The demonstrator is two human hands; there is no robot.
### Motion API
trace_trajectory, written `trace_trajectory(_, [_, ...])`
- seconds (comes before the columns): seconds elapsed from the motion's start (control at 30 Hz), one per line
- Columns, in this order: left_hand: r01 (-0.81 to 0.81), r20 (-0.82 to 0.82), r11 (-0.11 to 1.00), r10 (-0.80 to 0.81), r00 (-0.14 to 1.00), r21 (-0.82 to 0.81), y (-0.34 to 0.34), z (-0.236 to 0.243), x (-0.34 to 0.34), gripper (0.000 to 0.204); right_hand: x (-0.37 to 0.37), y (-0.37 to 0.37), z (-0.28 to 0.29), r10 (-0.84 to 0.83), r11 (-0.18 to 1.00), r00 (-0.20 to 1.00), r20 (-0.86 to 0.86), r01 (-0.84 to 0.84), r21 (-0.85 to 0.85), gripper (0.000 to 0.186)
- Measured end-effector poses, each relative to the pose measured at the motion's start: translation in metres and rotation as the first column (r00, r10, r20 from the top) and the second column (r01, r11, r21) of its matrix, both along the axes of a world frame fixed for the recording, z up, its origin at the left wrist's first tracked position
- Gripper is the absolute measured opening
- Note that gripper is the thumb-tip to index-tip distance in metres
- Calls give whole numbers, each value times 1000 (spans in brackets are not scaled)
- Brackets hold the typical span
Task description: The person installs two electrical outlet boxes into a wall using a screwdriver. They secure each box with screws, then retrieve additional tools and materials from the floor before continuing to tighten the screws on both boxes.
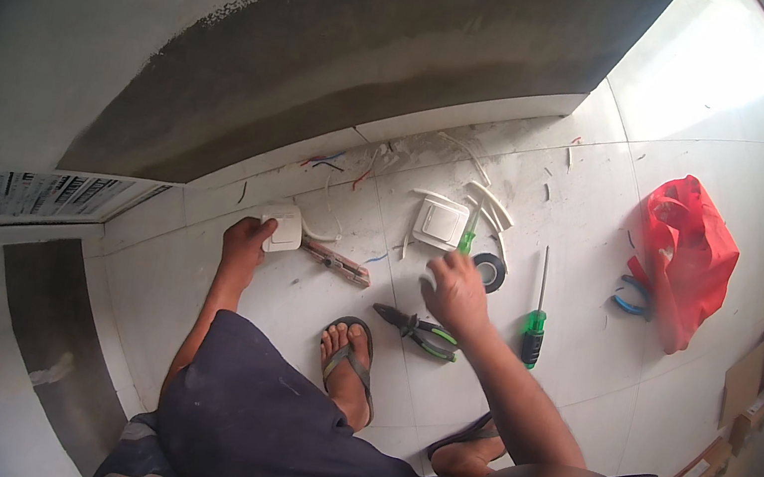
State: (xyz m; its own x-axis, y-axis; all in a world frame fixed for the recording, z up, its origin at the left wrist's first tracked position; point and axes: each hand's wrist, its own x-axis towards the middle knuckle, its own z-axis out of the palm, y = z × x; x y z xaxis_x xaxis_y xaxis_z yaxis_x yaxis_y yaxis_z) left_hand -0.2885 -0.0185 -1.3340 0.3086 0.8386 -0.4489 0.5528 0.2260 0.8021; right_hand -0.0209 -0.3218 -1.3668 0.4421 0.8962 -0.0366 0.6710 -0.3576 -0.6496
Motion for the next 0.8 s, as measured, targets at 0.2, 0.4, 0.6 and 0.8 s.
trace_trajectory(0.2, [-268,191,854,383,904,-446,-21,-5,-59,25,29,45,6,-67,971,979,191,108,-212,95])
trace_trajectory(0.4, [-295,138,764,445,885,-574,-49,-23,-94,20,33,43,10,-16,993,995,98,27,-117,91])
trace_trajectory(0.6, [-224,-74,841,216,974,-492,-49,-51,-114,21,0,1,38,227,974,974,29,-226,-9,86])
trace_trajectory(0.8, [-120,-317,950,23,948,-289,-33,-73,-121,27,-26,-21,21,311,950,950,-8,-311,-26,80])
